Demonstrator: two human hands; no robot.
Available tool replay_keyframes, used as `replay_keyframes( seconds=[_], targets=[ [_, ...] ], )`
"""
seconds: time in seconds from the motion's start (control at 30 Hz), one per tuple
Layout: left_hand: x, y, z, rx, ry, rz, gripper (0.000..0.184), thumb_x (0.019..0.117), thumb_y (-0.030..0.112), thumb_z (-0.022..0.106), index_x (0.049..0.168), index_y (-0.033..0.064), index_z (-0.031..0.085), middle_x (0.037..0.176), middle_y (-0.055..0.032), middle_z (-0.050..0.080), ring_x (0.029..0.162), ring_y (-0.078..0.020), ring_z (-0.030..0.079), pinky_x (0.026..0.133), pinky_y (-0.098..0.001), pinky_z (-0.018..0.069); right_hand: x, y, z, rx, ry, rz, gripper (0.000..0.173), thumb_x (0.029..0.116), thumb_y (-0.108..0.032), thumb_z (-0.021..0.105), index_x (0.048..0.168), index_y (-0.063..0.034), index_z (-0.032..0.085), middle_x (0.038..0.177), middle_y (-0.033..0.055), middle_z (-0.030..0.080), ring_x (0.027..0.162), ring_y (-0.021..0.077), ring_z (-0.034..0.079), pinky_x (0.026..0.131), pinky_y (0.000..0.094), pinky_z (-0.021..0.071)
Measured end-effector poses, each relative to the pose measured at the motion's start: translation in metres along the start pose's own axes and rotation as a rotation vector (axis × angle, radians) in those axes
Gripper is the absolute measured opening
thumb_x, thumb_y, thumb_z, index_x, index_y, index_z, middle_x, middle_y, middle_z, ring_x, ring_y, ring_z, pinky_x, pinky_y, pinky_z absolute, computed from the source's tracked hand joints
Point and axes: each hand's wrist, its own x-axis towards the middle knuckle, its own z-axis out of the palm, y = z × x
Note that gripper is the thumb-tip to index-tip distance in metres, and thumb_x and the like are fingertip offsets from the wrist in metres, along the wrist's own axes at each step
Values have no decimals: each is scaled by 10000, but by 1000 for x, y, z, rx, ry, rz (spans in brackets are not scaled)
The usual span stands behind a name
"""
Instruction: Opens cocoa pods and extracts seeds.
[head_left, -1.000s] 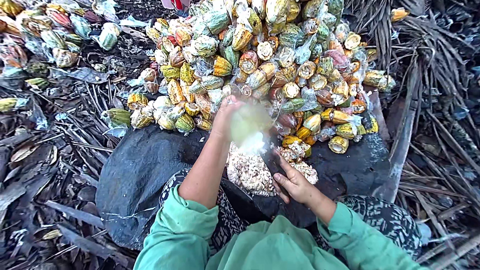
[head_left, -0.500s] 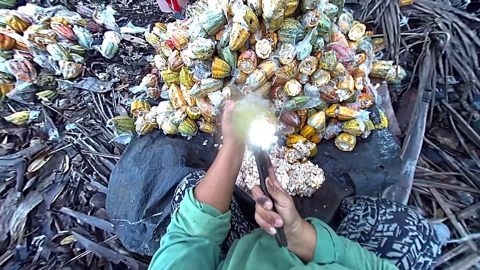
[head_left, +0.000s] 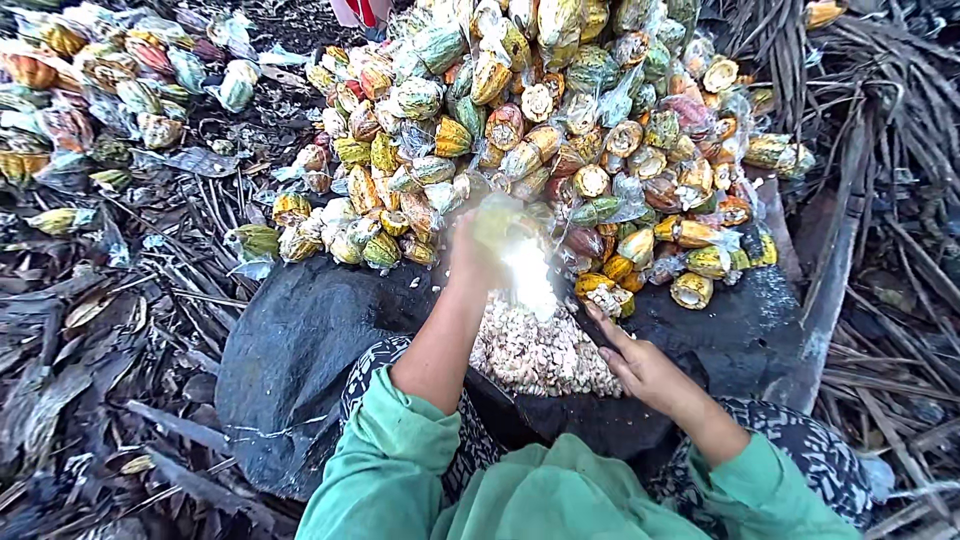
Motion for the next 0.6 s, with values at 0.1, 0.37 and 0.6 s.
replay_keyframes(
  seconds=[0.1, 0.37, 0.6],
  targets=[
    [5, 8, 0, -47, 58, 35, 451, 1046, 482, 389, 1294, 143, 554, 1151, -109, 667, 1041, -263, 661, 861, -524, 553, -20, -11, -29, -301, 26, -25, 568, 1066, -166, 424, 1624, -184, 317, 972, 214, 730, 790, 418, 719, 730, 607, 576],
    [-10, 11, 10, 266, 12, 428, 687, 996, 322, 521, 1573, 73, 244, 1362, -149, 558, 1163, -199, 616, 973, -418, 545, 23, -51, -35, -331, -107, 58, 576, 1098, -179, 356, 1652, -182, 196, 907, 217, 703, 812, 411, 696, 792, 577, 555],
    [-16, 8, 1, 115, -132, 97, 366, 1081, 400, 328, 1148, 142, 577, 913, -28, 692, 823, -134, 695, 719, -345, 599, 55, -55, -34, 321, -317, 168, 658, 1095, -187, 400, 1658, -245, 64, 783, 54, 559, 472, 112, 540, 474, 278, 524]
  ],
)
